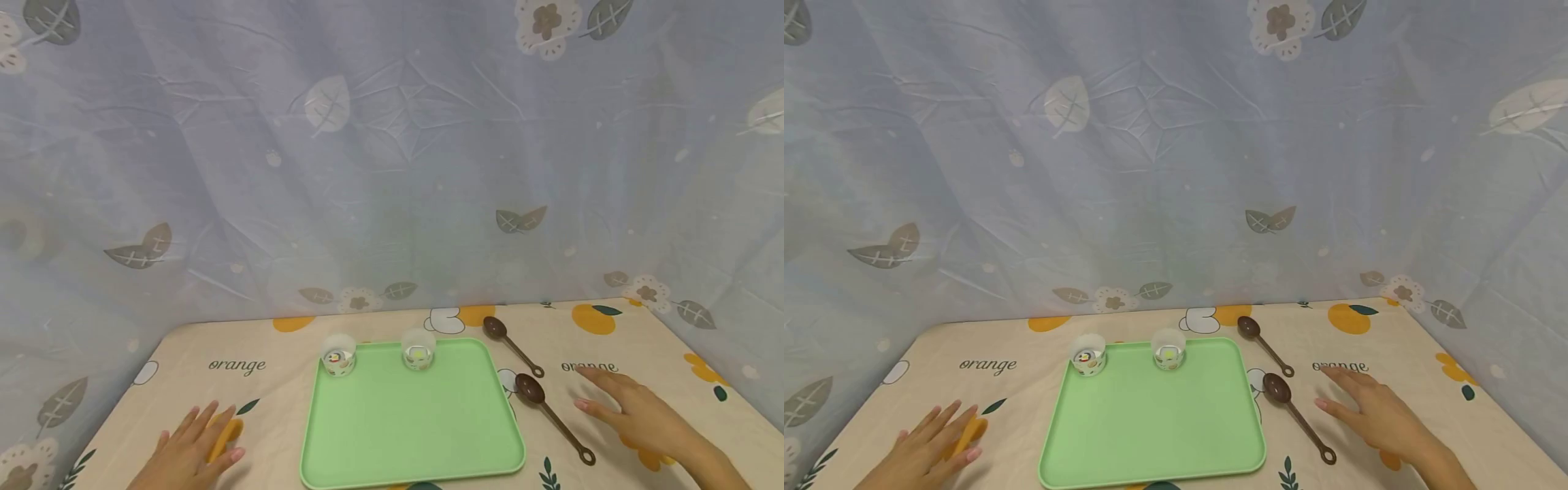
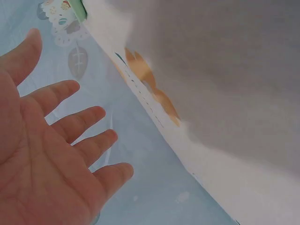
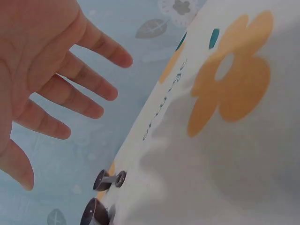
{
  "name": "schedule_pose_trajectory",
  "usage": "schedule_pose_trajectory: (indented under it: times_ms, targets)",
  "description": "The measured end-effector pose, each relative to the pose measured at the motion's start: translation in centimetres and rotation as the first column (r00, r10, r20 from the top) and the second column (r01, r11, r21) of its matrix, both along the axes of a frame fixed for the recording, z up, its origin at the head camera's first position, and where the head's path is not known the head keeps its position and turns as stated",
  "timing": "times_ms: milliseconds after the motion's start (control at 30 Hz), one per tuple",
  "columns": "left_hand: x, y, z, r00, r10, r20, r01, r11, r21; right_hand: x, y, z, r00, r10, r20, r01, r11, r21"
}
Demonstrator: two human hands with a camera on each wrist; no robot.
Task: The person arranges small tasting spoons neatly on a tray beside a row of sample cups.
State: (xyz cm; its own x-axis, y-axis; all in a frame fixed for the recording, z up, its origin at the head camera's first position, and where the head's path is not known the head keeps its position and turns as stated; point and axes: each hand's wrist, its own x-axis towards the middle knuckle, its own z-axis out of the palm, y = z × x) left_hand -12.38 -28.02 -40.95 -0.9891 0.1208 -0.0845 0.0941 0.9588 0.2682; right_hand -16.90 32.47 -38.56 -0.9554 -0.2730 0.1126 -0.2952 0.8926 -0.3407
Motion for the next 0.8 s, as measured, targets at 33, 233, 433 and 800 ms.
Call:
schedule_pose_trajectory:
  times_ms: [33, 233, 433, 800]
  targets:
    - [-0.1, 0.1, 0.1, 1.0, -0.007, 0.003, 0.007, 1.0, 0.0, 0.0, -0.2, 0.0, 1.0, 0.008, -0.004, -0.008, 1.0, -0.018]
    - [0.1, 0.9, 0.5, 1.0, -0.027, -0.011, 0.028, 0.996, 0.084, 0.0, -1.2, 0.0, 0.996, 0.078, -0.031, -0.081, 0.993, -0.09]
    - [0.3, 2.0, 0.7, 0.994, -0.052, -0.092, 0.067, 0.982, 0.175, 0.0, -1.9, -0.1, 0.987, 0.14, -0.074, -0.147, 0.985, -0.088]
    - [-0.3, 4.6, 1.5, 0.995, -0.059, -0.081, 0.081, 0.949, 0.304, -0.2, -2.6, 0.0, 0.977, 0.213, 0.022, -0.209, 0.971, -0.113]
